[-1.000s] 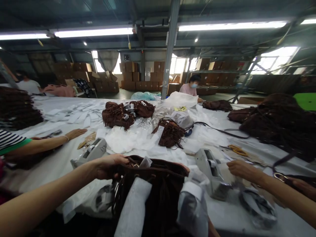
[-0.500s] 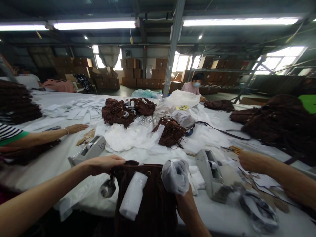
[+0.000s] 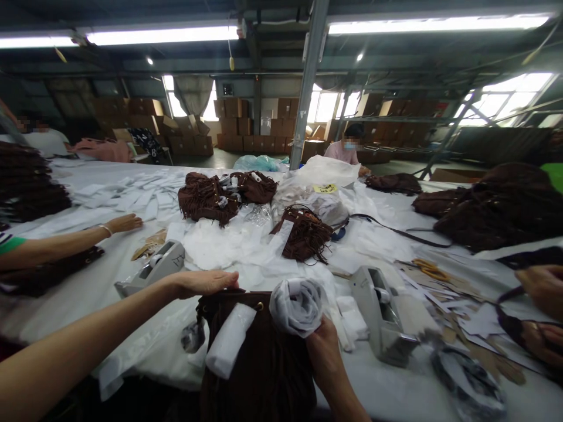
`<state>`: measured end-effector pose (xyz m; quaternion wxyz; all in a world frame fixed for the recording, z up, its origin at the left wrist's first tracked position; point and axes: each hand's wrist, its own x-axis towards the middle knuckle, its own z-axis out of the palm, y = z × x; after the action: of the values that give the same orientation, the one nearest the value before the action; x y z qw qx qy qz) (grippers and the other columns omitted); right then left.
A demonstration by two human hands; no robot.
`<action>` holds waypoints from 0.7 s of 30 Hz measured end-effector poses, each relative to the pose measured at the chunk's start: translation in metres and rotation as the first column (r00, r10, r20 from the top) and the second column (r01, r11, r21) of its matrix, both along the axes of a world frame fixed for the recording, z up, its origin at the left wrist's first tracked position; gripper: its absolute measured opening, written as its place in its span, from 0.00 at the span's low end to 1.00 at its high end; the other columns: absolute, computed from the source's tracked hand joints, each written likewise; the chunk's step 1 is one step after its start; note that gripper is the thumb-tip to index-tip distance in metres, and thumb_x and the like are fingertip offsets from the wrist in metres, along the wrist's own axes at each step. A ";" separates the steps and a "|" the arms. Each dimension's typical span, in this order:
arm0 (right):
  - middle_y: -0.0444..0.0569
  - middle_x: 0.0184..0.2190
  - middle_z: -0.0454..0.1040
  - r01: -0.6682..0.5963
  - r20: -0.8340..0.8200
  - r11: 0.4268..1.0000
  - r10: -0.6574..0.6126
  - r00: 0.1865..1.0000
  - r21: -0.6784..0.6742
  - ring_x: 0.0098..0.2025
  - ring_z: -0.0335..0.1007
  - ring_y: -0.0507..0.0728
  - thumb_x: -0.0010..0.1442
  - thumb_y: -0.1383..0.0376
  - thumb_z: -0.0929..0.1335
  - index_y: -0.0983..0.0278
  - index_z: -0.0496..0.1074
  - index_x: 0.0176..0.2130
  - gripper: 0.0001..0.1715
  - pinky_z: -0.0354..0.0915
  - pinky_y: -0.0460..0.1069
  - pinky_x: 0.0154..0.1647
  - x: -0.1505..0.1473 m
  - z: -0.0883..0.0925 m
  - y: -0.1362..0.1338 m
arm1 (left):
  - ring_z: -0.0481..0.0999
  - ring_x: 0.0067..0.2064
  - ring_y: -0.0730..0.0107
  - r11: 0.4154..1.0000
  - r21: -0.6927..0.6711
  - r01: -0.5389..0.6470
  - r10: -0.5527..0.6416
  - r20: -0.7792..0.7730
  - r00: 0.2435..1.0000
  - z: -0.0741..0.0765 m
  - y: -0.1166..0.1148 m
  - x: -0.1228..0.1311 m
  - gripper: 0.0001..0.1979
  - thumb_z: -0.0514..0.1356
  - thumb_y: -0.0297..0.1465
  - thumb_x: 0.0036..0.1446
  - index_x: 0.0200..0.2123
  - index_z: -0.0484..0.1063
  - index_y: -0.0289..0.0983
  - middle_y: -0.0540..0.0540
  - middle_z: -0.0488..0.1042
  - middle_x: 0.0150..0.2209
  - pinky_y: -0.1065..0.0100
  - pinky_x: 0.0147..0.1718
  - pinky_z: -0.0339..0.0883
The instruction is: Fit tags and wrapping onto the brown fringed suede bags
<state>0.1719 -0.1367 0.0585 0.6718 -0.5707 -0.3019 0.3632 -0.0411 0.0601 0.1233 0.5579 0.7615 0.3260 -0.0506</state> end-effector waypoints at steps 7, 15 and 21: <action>0.54 0.36 0.79 0.005 0.017 1.000 -0.005 1.000 -0.027 0.40 0.73 0.64 0.43 0.56 0.76 0.70 0.75 0.42 0.29 0.68 0.52 0.39 0.002 -0.005 0.003 | 0.74 0.42 0.57 0.962 0.136 0.238 -0.238 -0.019 0.971 -0.006 -0.022 0.030 0.33 0.66 0.46 0.46 0.55 0.69 0.40 0.46 0.77 0.42 0.69 0.39 0.65; 0.54 0.38 0.78 -0.020 0.074 1.000 0.020 0.997 0.004 0.42 0.73 0.65 0.47 0.52 0.74 0.69 0.74 0.44 0.30 0.70 0.54 0.40 0.004 0.000 0.001 | 0.72 0.39 0.62 0.924 0.274 0.266 -0.287 0.037 0.957 0.001 -0.048 0.038 0.15 0.56 0.39 0.56 0.36 0.76 0.35 0.50 0.77 0.33 0.71 0.39 0.64; 0.58 0.44 0.76 -0.042 0.302 0.999 0.036 0.953 0.012 0.46 0.72 0.65 0.51 0.50 0.72 0.66 0.73 0.47 0.30 0.69 0.55 0.46 0.011 0.008 -0.002 | 0.72 0.42 0.62 0.939 0.202 0.280 -0.304 0.097 0.948 0.023 -0.040 0.032 0.14 0.56 0.39 0.57 0.39 0.76 0.37 0.50 0.77 0.37 0.71 0.41 0.64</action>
<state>0.1832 -0.1389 0.0668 0.6159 -0.6070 -0.4153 0.2824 -0.0088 0.0200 0.1462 0.4904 0.8517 0.1766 -0.0539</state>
